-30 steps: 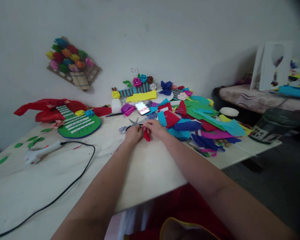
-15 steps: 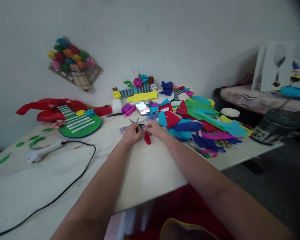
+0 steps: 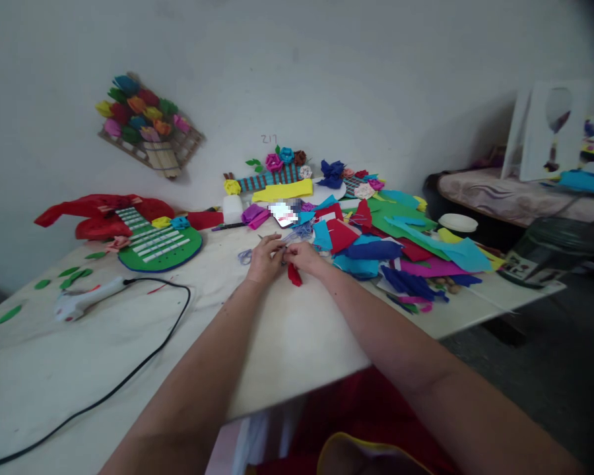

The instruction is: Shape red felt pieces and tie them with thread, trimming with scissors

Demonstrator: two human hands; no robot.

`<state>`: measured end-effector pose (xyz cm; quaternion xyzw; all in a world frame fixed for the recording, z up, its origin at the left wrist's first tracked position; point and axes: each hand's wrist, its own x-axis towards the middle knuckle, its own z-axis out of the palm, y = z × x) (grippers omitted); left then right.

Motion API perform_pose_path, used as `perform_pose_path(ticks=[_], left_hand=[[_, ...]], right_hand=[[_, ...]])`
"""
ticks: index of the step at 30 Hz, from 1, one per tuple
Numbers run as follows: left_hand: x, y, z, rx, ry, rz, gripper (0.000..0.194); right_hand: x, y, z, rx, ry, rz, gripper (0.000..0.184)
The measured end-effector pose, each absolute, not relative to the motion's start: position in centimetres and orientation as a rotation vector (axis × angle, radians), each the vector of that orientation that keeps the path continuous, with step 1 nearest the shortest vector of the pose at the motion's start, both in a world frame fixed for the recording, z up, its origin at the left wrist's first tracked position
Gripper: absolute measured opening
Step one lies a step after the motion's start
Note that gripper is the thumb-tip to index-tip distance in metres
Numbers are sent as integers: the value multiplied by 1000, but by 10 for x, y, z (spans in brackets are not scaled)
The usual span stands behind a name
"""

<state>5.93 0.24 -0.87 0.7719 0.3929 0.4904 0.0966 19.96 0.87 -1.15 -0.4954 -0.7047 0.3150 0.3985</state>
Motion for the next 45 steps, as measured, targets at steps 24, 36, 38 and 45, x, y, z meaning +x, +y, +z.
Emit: perform_pose_path(ticks=[24,36,38,45], left_hand=[[57,-4,-2,2528,1560,895,19],[43,7,-6,2289,1582,1087,17],[41,8,-8,2215,1497,1120,18],[41,-3,2,1939,1241,1044,24]], right_hand=[[203,2,-5,-1150,-1477,1197,26],[204,5,-5,-1122,-1363,1288,15],[205,6,-7,-1108,-1320,1319,12],[207,6,-6,-1081,-1222,1382,12]])
